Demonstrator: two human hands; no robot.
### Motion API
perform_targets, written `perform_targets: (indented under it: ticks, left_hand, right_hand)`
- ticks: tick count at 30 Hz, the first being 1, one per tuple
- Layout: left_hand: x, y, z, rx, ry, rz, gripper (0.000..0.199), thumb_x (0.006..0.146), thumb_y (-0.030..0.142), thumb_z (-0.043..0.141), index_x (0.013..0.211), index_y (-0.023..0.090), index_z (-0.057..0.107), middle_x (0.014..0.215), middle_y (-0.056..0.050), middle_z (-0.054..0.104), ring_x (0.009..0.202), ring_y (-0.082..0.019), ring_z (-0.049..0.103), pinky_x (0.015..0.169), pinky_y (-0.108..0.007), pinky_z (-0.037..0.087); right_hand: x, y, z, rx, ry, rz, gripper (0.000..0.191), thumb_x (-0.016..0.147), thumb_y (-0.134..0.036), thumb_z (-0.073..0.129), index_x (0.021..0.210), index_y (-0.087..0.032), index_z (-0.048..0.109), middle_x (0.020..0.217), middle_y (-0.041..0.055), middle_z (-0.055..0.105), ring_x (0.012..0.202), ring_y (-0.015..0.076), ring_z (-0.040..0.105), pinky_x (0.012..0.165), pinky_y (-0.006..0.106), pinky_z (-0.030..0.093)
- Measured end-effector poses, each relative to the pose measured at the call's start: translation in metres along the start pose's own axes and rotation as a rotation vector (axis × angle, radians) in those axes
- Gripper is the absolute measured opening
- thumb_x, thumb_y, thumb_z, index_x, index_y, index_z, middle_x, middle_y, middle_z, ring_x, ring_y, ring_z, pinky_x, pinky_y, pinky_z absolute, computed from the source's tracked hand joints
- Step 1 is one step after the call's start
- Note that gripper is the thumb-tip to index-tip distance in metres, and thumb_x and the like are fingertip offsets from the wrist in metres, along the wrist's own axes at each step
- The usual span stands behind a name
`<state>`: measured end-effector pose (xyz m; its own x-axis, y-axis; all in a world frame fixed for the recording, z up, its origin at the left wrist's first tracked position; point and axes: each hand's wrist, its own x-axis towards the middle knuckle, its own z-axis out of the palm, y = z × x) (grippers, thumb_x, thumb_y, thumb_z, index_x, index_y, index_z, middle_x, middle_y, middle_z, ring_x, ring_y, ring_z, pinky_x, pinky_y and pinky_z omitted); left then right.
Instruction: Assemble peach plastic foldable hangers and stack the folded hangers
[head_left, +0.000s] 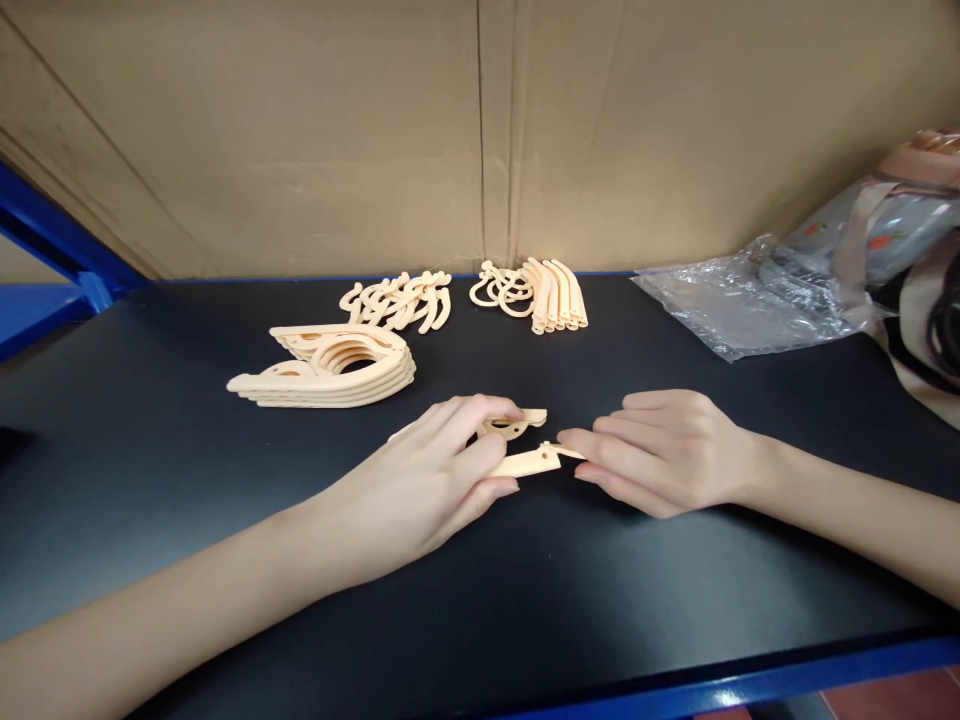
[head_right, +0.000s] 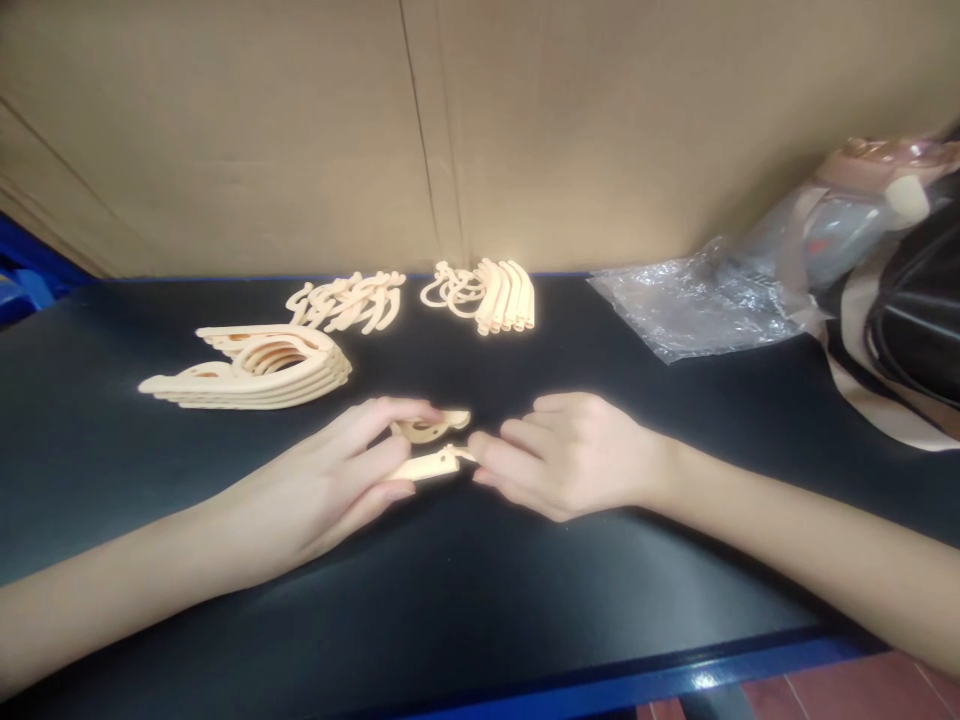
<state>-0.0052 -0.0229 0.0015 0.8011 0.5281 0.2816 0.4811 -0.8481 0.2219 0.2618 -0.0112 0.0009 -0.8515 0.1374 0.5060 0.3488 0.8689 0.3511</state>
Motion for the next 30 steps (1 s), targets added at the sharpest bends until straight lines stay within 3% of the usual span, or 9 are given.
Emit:
perform_targets:
  ticks: [10, 13, 17, 24, 30]
  left_hand:
    - [0.0022, -0.0010, -0.0026, 0.015, -0.052, 0.007, 0.027, 0.102, 0.027, 0.038, 0.117, 0.013, 0.055, 0.129, -0.014, 0.050, 0.112, -0.025, 0.055, 0.093, -0.038, 0.051]
    - [0.0026, -0.0021, -0.0034, 0.028, -0.058, -0.021, 0.028, 0.102, 0.027, 0.038, 0.120, 0.013, 0.054, 0.130, -0.013, 0.050, 0.110, -0.023, 0.055, 0.093, -0.037, 0.050]
    - [0.0033, -0.0055, -0.0037, 0.064, -0.038, -0.026, 0.029, 0.102, 0.027, 0.039, 0.123, 0.013, 0.055, 0.132, -0.013, 0.050, 0.113, -0.023, 0.054, 0.096, -0.037, 0.049]
    - [0.0019, -0.0047, -0.0029, 0.056, -0.042, -0.012, 0.025, 0.102, 0.027, 0.039, 0.114, 0.013, 0.057, 0.133, -0.014, 0.049, 0.119, -0.024, 0.052, 0.098, -0.037, 0.048]
    - [0.0034, -0.0023, -0.0047, 0.035, -0.067, -0.024, 0.028, 0.102, 0.027, 0.039, 0.119, 0.014, 0.056, 0.133, -0.013, 0.049, 0.114, -0.023, 0.054, 0.096, -0.037, 0.049]
  right_hand:
    - [-0.0013, 0.0026, -0.0045, -0.184, -0.002, -0.176, 0.020, 0.094, -0.023, 0.057, 0.107, -0.007, 0.063, 0.062, -0.0030, 0.059, 0.051, 0.0093, 0.046, 0.050, 0.026, 0.033]
    - [0.0011, 0.0006, -0.0027, -0.126, -0.011, -0.048, 0.024, 0.099, -0.029, 0.050, 0.106, -0.011, 0.064, 0.062, -0.0031, 0.059, 0.052, 0.0103, 0.046, 0.052, 0.026, 0.033]
    - [0.0043, -0.0013, 0.0018, 0.074, -0.111, 0.189, 0.042, 0.104, -0.036, 0.033, 0.089, -0.017, 0.067, 0.062, -0.0026, 0.058, 0.050, 0.0114, 0.041, 0.052, 0.026, 0.033]
    - [0.0037, 0.0012, 0.0023, 0.029, -0.145, 0.106, 0.044, 0.105, -0.034, 0.032, 0.079, -0.018, 0.064, 0.061, -0.0027, 0.051, 0.051, 0.0131, 0.034, 0.053, 0.028, 0.028]
    - [0.0037, 0.0032, 0.0011, 0.028, -0.163, 0.070, 0.042, 0.104, -0.036, 0.035, 0.076, -0.018, 0.062, 0.063, -0.0013, 0.051, 0.054, 0.0141, 0.035, 0.055, 0.029, 0.029]
